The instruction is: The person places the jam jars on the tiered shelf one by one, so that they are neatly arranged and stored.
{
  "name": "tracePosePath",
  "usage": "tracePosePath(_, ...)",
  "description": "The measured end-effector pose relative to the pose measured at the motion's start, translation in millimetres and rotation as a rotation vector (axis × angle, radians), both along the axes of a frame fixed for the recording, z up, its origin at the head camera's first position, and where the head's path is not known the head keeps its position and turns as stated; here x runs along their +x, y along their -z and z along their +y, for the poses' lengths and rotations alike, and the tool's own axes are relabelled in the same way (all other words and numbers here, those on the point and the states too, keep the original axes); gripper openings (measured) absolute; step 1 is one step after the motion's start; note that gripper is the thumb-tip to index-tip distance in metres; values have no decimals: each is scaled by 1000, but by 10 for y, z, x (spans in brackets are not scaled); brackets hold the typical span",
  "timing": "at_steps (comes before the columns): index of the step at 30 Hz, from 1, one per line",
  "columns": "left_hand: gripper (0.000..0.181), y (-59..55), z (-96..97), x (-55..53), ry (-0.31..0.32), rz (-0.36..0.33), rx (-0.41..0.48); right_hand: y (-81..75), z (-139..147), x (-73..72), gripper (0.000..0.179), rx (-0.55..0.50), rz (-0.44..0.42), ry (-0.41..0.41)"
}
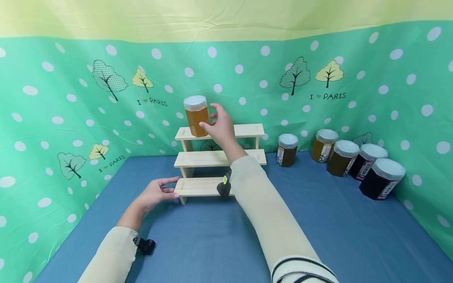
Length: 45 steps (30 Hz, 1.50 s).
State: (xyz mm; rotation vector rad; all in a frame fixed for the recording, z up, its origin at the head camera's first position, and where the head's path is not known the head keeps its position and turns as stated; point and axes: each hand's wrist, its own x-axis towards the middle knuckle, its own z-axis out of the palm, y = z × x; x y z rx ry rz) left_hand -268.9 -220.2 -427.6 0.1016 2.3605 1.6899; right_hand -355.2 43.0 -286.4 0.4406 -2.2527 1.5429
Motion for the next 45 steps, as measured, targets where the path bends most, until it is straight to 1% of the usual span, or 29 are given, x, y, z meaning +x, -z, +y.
tracePosePath(8, 71, 9, -13, 3, -7, -5, 6, 121, 42, 90, 59, -67, 35, -37)
tracePosePath(15, 70, -3, -15, 19, -11, -6, 20, 215, 114, 182, 50, -106, 84, -49)
tracePosePath(20, 71, -10, -5, 22, -11, -11, 18, 271, 189, 237, 50, -158, 117, -67)
tracePosePath(28, 71, -19, -5, 21, -7, -9, 15, 321, 332, 363, 51, -172, 162, -115)
tracePosePath(34, 71, -28, 1, 24, -6, -7, 17, 363, 467, 495, 47, -161, 179, -125)
tracePosePath(39, 71, -13, 6, 14, 6, -5, 33, 391, 587, 611, 47, -131, 160, -122)
tracePosePath(43, 72, -2, 10, 6, 13, -6, 36, 290, 662, 816, 46, -112, 164, -125)
tracePosePath(45, 72, -1, 15, 5, 4, -11, 32, 241, 700, 923, 44, -93, 177, -117)
